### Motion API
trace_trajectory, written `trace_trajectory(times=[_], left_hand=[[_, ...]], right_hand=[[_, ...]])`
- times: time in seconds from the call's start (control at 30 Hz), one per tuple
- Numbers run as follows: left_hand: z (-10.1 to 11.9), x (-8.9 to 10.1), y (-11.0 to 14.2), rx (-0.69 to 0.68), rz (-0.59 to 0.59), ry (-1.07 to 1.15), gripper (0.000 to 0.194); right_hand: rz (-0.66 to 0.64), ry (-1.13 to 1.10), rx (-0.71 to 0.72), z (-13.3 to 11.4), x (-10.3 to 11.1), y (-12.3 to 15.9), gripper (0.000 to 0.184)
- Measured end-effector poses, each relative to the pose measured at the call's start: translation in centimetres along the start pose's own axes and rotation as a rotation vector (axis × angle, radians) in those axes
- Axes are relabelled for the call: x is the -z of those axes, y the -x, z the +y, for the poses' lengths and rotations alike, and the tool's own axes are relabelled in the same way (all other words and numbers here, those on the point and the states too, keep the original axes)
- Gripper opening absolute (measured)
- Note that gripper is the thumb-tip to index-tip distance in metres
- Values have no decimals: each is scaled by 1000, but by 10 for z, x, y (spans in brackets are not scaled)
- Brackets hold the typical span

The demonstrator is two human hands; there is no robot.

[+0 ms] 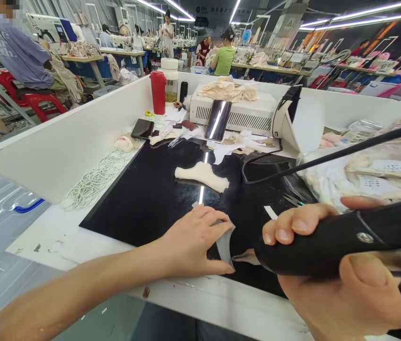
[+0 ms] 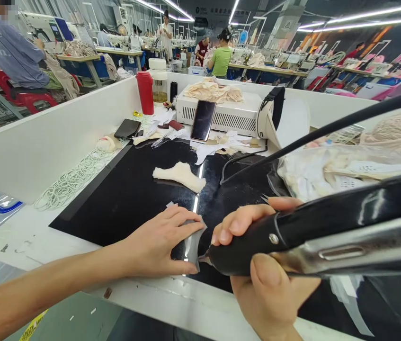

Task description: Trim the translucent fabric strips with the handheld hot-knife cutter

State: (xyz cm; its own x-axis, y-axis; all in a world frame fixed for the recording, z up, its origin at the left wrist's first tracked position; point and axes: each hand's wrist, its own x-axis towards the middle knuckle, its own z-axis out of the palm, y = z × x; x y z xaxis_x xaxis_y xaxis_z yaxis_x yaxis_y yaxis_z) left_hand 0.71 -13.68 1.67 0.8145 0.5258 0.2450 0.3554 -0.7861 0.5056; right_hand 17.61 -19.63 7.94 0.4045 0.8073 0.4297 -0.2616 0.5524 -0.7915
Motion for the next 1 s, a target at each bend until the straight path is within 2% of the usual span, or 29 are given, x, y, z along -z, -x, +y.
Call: trace_trajectory(times=[0.33,0.53,0.67,0.8,1.0], left_hand=[[-1,3,1,-8,26,61,70],[-6,11,4,1,100,66,15],[-5,9,6,-47,97,50,17],[-3,8,8,-82,69,79,19],[-4,10,9,-75,17,60,19]], right_hand=[[-6,9,17,0,-1,-3,41],[94,89,17,-2,16,-14,44],[158,153,78,0,27,-28,38],[203,148,94,2,27,-36,37],[85,61,116,7,11,-25,39]])
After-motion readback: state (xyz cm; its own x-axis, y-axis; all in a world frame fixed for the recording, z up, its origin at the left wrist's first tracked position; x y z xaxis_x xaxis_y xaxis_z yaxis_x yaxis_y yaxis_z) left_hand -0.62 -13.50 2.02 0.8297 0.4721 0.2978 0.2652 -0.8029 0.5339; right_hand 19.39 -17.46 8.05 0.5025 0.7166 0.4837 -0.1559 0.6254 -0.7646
